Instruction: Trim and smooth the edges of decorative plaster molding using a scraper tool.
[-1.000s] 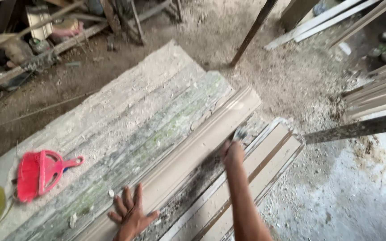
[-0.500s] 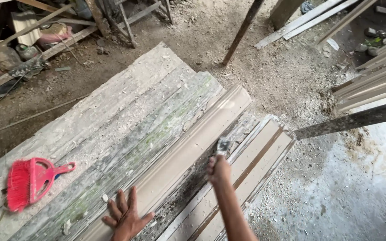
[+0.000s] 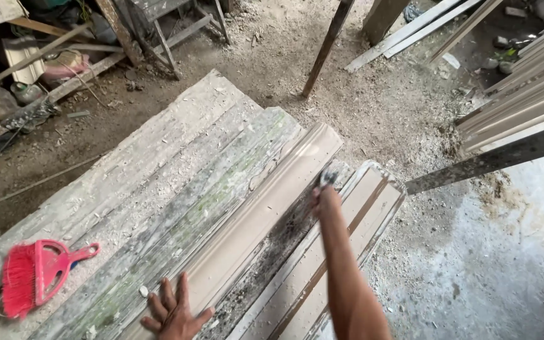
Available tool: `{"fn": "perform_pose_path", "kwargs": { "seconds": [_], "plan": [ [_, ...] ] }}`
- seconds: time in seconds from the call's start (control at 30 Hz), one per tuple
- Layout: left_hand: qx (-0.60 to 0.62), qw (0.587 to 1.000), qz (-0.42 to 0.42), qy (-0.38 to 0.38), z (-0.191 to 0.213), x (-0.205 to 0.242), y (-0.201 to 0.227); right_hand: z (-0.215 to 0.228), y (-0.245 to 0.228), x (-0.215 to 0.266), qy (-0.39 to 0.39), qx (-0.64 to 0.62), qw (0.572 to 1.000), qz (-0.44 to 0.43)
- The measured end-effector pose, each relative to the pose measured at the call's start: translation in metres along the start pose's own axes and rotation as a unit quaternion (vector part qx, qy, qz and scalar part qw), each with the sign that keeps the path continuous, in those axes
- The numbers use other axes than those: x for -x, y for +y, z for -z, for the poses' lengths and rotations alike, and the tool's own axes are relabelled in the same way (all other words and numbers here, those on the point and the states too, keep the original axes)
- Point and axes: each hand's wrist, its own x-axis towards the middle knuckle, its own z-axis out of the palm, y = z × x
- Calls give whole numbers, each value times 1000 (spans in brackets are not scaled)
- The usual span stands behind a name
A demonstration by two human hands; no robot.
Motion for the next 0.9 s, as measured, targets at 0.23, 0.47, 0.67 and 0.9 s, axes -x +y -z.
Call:
{"fn": "perform_pose_path", "kwargs": {
  "seconds": [0.23, 0.47, 0.67, 0.9],
  "plan": [
    [1, 1000, -8, 20, -4, -6, 2, -6, 4, -36, 15, 23, 1000, 5],
    [-35, 999, -6, 30, -7, 11, -3, 22, -91, -106, -8, 19, 999, -24],
    [-22, 999, -28, 14, -12, 18, -14, 60, -59, -18, -7, 274, 947, 164],
    [-25, 999, -24, 18, -4, -3, -6, 148, 15, 43, -334, 723, 536, 282]
  ]
}}
